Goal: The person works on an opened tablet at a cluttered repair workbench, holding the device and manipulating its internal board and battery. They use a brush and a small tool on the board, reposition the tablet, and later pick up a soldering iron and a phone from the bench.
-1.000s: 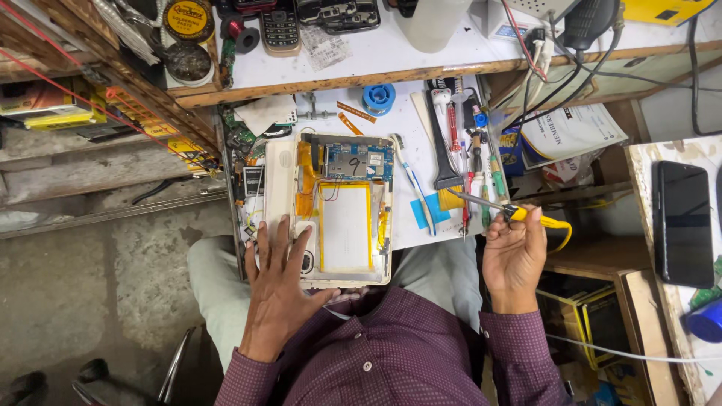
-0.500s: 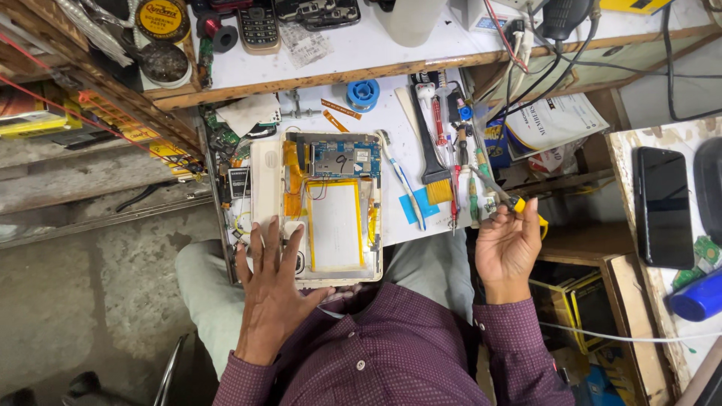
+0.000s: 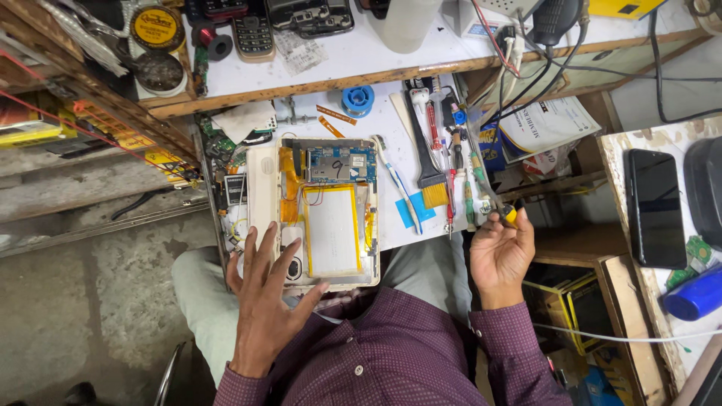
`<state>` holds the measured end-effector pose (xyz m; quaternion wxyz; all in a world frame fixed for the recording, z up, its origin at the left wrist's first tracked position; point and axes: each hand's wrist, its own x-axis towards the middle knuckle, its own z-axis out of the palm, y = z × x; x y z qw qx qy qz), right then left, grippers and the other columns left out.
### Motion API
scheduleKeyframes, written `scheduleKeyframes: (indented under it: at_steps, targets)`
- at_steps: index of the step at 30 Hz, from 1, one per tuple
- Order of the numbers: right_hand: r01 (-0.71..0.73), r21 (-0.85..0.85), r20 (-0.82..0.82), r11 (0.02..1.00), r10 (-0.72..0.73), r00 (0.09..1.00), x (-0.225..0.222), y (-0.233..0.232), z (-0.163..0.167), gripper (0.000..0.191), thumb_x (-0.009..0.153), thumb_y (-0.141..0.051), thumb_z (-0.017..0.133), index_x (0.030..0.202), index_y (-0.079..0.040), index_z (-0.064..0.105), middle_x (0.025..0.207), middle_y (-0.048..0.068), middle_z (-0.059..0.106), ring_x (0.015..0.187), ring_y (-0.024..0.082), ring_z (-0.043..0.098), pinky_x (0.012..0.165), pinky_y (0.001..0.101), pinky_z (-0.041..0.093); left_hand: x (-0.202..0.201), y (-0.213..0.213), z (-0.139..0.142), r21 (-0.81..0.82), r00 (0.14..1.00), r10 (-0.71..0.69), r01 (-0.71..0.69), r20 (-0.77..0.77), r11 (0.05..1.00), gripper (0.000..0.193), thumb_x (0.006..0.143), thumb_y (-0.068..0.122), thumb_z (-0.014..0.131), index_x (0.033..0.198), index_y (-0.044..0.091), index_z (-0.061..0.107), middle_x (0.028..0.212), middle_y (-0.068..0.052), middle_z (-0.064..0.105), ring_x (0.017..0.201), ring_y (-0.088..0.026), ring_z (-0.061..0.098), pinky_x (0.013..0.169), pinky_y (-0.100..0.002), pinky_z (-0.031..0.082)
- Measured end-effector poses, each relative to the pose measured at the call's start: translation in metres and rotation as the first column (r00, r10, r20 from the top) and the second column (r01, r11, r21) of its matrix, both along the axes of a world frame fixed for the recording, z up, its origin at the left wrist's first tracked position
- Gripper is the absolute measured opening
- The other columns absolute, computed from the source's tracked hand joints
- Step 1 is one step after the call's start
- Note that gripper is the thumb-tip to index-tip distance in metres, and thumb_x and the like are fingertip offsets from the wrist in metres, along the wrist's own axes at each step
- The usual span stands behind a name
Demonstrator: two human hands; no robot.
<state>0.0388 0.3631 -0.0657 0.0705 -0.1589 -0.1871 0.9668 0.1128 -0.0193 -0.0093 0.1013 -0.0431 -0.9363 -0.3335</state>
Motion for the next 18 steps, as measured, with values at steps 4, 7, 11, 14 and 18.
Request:
scheduleKeyframes:
  at_steps: [4,7,11,14,18]
  targets:
    - [0.003,-0.015,-0.019,1.0,-0.003,1.0,0.004,0.002,-0.005,0.02,0.108,-0.019,0.064,0.11,0.0,0.067,0.103,0.016,0.069,0.089,0.019,0.07,0.082,0.025,0.06,-0.001,-0.002,0.004,0.018,0.996,0.076,-0.075,-0.041,0.997,0.058,0.08,0.035,0.081,0.131,0.011,0.065,0.153,-0.01,0.05,0.149,-0.029,0.039,0.122,-0.052,0.015]
    - [-0.012,0.002,-0.05,1.0,0.012,0.999,0.006,0.003,-0.007,0.019,0.107,-0.019,0.064,0.112,0.0,0.067,0.106,0.019,0.069,0.092,0.02,0.07,0.085,0.0263,0.06,-0.002,-0.008,0.008,0.046,0.991,0.124,-0.122,-0.042,0.991,0.05,0.084,0.03,0.078,0.127,0.009,0.066,0.143,-0.012,0.059,0.137,-0.029,0.051,0.118,-0.049,0.022]
    - [-0.028,-0.008,-0.066,1.0,0.027,0.997,0.007,0.001,-0.007,0.017,0.107,-0.018,0.064,0.114,-0.002,0.067,0.107,0.021,0.07,0.091,0.022,0.07,0.085,0.0286,0.061,0.001,-0.013,0.008,0.15,0.973,0.219,-0.228,0.077,0.962,0.036,0.089,0.024,0.076,0.121,0.009,0.072,0.112,-0.008,0.071,0.102,-0.02,0.066,0.088,-0.038,0.047]
    - [-0.025,-0.007,-0.061,1.0,0.024,0.998,0.008,-0.002,-0.004,0.017,0.107,-0.017,0.064,0.117,-0.003,0.067,0.108,0.02,0.07,0.092,0.022,0.07,0.086,0.0306,0.06,0.013,-0.008,0.005,0.347,0.905,0.214,-0.347,0.367,0.872,0.026,0.089,0.023,0.076,0.112,0.011,0.077,0.081,-0.009,0.07,0.069,-0.012,0.063,0.053,-0.027,0.05]
    - [-0.019,0.077,-0.052,0.997,0.023,0.998,0.008,-0.01,0.002,0.018,0.105,-0.016,0.063,0.117,-0.004,0.066,0.109,0.017,0.071,0.094,0.023,0.07,0.087,0.0308,0.06,0.033,0.007,0.003,0.542,0.848,-0.051,-0.29,0.528,0.789,0.018,0.09,0.021,0.078,0.096,0.005,0.082,0.06,-0.005,0.065,0.055,-0.009,0.051,0.049,-0.026,0.04]
